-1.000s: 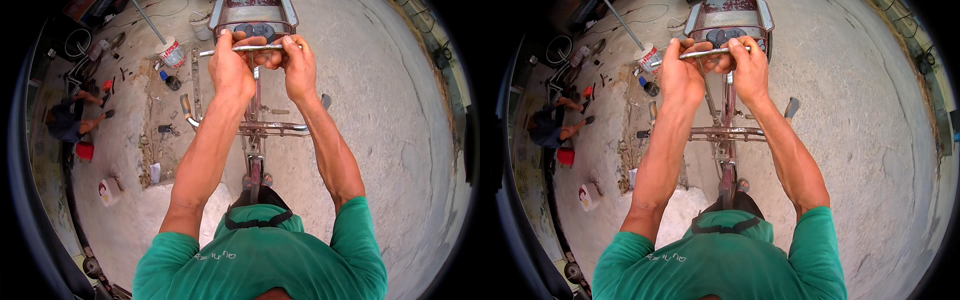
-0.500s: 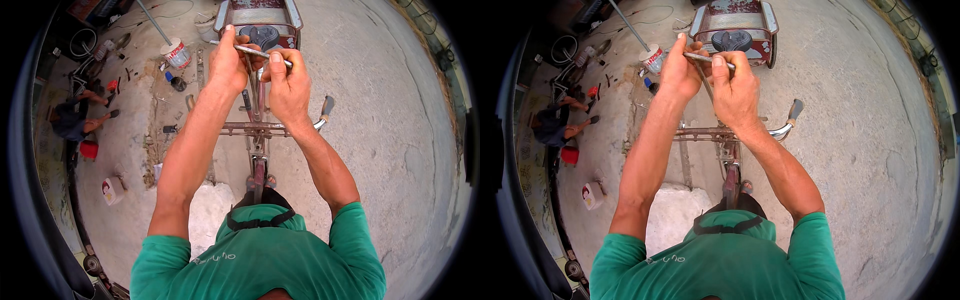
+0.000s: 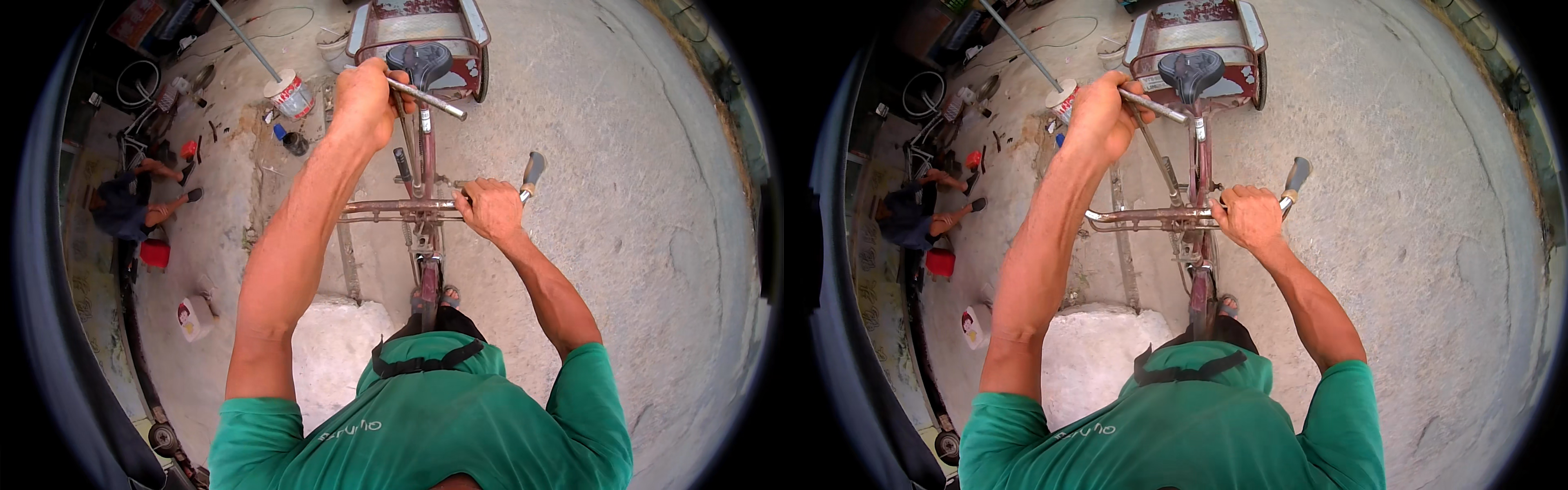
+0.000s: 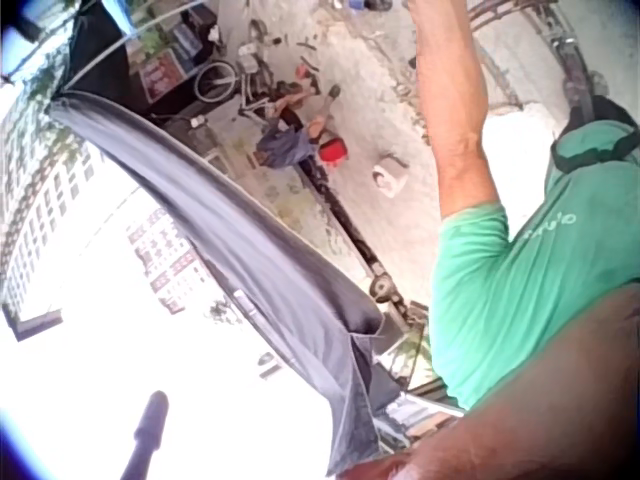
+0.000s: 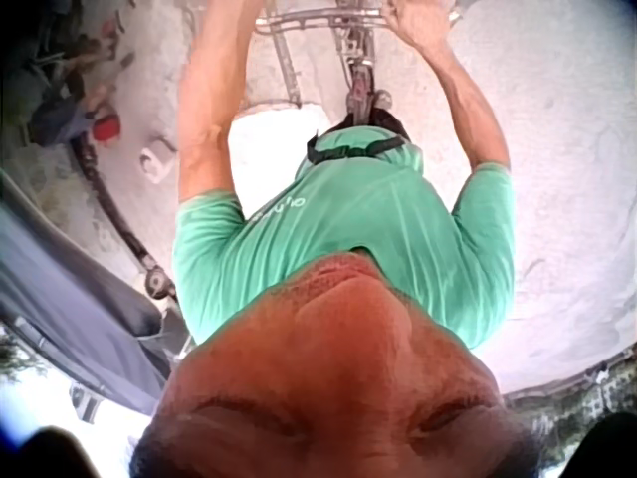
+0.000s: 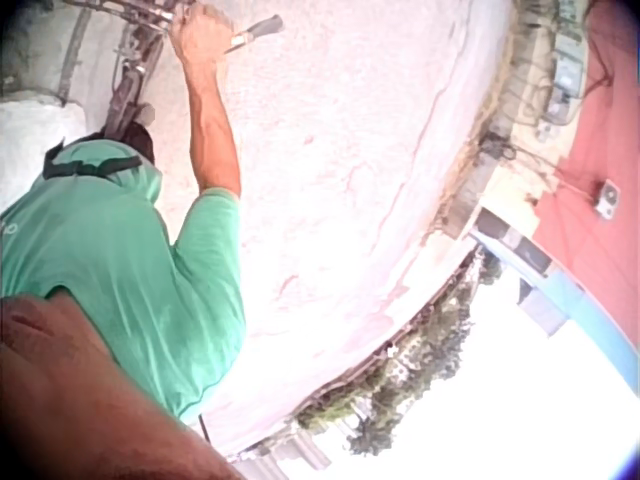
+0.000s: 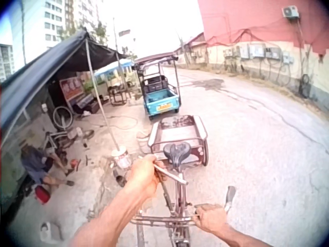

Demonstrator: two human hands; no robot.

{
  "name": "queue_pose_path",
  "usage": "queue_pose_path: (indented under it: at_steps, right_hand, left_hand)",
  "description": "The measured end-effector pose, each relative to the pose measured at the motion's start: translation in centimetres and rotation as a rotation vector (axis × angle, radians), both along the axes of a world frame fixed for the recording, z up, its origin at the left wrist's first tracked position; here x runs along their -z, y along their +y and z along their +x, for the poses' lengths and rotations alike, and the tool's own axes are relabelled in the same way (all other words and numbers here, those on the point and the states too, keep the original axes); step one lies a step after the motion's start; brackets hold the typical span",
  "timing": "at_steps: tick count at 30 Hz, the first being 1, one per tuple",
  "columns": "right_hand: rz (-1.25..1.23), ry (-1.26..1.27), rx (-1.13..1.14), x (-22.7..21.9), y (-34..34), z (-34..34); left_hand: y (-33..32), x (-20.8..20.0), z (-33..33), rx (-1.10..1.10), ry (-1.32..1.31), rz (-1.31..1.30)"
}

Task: The person uses a T-handle socket wrench to tighten bolts on a bicycle handlebar, then pulls a metal rod from the frame and holds it.

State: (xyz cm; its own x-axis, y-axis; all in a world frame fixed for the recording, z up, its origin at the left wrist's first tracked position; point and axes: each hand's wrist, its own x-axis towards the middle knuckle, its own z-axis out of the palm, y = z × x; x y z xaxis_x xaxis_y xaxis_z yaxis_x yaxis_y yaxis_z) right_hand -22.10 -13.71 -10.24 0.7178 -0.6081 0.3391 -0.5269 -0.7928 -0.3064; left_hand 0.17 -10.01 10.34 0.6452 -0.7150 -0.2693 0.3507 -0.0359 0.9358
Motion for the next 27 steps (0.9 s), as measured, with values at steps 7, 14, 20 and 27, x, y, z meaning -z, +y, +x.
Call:
queue_pose_path:
  at_steps: [7,14,20,27]
  right_hand:
    - [-0.084,-0.035,-0.032,0.5,0.4,0.0]
    - [-0.114,-0.103,-0.053,0.9,0.4,0.1]
    - [-0.085,-0.079,-0.025,0.5,0.3,0.0]
    - [-0.050,-0.069,-0.030,0.6,0.4,-0.2]
  left_hand:
    - [-0.2,-0.8,3.8,0.489,0.078,0.057]
    - [-1.2,-0.2,7.1,0.797,0.060,0.072]
    - [0.4,-2.3,4.7,0.400,-0.334,0.349]
    - [2.0,-4.7,-0.4,0.463,-0.696,0.552]
